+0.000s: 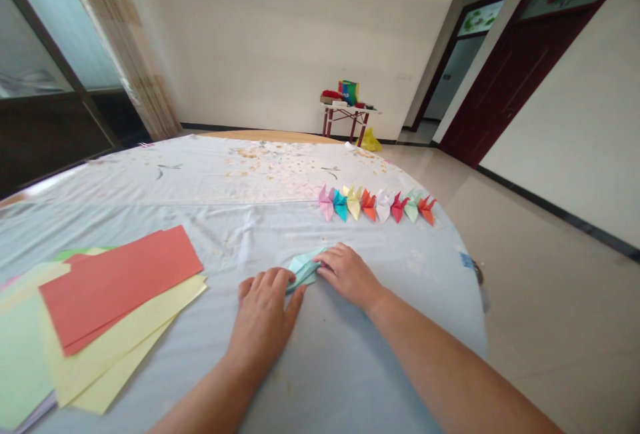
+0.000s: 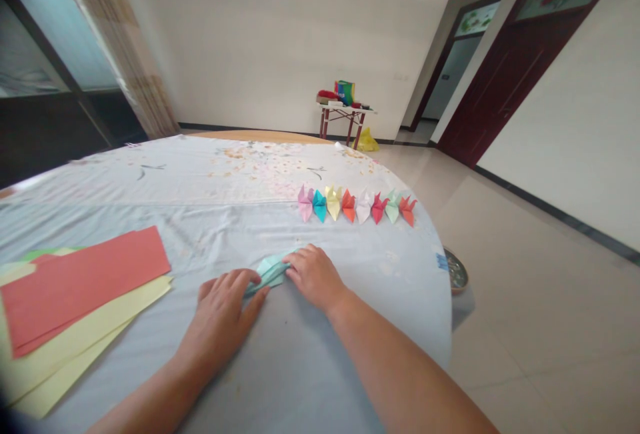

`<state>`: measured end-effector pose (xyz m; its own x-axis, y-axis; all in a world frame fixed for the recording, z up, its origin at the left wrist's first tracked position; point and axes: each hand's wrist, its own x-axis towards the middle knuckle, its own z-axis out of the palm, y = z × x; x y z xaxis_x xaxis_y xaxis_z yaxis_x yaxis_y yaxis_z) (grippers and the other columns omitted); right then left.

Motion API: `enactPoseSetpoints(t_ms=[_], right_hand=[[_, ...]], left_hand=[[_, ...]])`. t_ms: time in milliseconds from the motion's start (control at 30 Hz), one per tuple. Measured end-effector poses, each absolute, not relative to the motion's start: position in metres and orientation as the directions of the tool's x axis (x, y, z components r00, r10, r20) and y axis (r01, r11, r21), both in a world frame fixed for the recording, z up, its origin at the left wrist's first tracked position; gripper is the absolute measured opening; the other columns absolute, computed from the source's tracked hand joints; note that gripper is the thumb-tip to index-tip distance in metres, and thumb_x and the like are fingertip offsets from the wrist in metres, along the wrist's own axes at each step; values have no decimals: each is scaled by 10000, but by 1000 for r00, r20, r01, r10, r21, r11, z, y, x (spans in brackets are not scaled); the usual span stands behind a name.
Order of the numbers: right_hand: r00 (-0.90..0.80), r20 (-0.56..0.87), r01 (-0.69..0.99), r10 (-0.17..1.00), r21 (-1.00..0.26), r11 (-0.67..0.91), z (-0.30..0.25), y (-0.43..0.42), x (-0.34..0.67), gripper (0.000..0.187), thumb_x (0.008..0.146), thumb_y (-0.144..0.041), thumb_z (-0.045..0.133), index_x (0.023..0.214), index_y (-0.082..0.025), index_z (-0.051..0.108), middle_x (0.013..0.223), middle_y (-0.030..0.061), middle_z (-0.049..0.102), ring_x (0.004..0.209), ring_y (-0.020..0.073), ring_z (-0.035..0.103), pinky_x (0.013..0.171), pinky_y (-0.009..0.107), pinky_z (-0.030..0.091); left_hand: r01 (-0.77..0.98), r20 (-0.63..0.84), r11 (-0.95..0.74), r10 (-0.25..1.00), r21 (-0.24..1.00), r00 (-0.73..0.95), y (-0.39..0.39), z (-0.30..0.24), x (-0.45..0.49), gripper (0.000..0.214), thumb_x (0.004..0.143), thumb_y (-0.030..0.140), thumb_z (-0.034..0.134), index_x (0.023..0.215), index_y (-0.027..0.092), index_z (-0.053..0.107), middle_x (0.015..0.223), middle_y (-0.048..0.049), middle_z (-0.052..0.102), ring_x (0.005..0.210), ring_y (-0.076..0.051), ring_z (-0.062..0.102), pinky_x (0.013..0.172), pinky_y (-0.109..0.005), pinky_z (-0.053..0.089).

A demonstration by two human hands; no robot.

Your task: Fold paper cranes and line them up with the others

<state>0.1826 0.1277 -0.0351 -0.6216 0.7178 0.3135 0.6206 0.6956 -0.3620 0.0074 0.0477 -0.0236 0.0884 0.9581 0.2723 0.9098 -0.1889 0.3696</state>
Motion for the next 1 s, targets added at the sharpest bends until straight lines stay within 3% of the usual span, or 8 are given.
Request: enactPoseSetpoints(t_ms=[267,367,500,633,833,1000], right_hand=[[-557,385,627,736,-386,677,-34,124,179,252,823,-118,465,1047,-168,569,994,68,616,969,184,501,859,329,361],[-504,422,662,754,-371,651,-29,117,179,202,841,-290,498,976,-167,584,970,87,593,971,209,477,861,350,350],[-590,345,639,730,-353,684,-26,105,172,426,764,-531,541,1007,-184,579,962,87,586,962,226,470,843,365,347],[-647,279,622,709,-343,703,-27,99,167,609,673,-604,588,1112,-185,533,1084,97,574,1028,248,455,893,401,310],[-751,218,547,623,-322,772,-26,104,177,481,697,-230,571,1173,-219,506,1245,80,526,1194,247,384,992,455,172],[-790,175,492,588,-390,778,-25,115,191,481,640,-55,467,1067,-249,573,1230,29,554,1231,210,377,1006,456,155]], left_hand=[[861,231,-316,943,399,239,41,-18,13,286,885,342,351,782,224,590,774,-12,643,790,-191,560,791,-375,339],[859,293,-299,938,416,184,45,-21,9,227,863,311,387,878,230,599,888,-29,651,862,-201,555,815,-381,348],[861,326,-231,942,453,81,52,-29,2,290,809,204,402,1057,223,552,1041,-56,627,993,-217,524,882,-408,342],[860,273,-200,959,470,75,56,-34,-1,355,762,120,375,1051,206,563,1017,-56,642,994,-209,531,907,-413,330],[869,288,-229,952,437,106,56,-31,-1,319,768,145,395,997,242,594,952,-26,664,946,-205,546,889,-400,330],[879,328,-263,936,398,131,54,-26,-1,279,797,190,418,1004,257,592,1011,-27,651,979,-212,533,906,-423,292]])
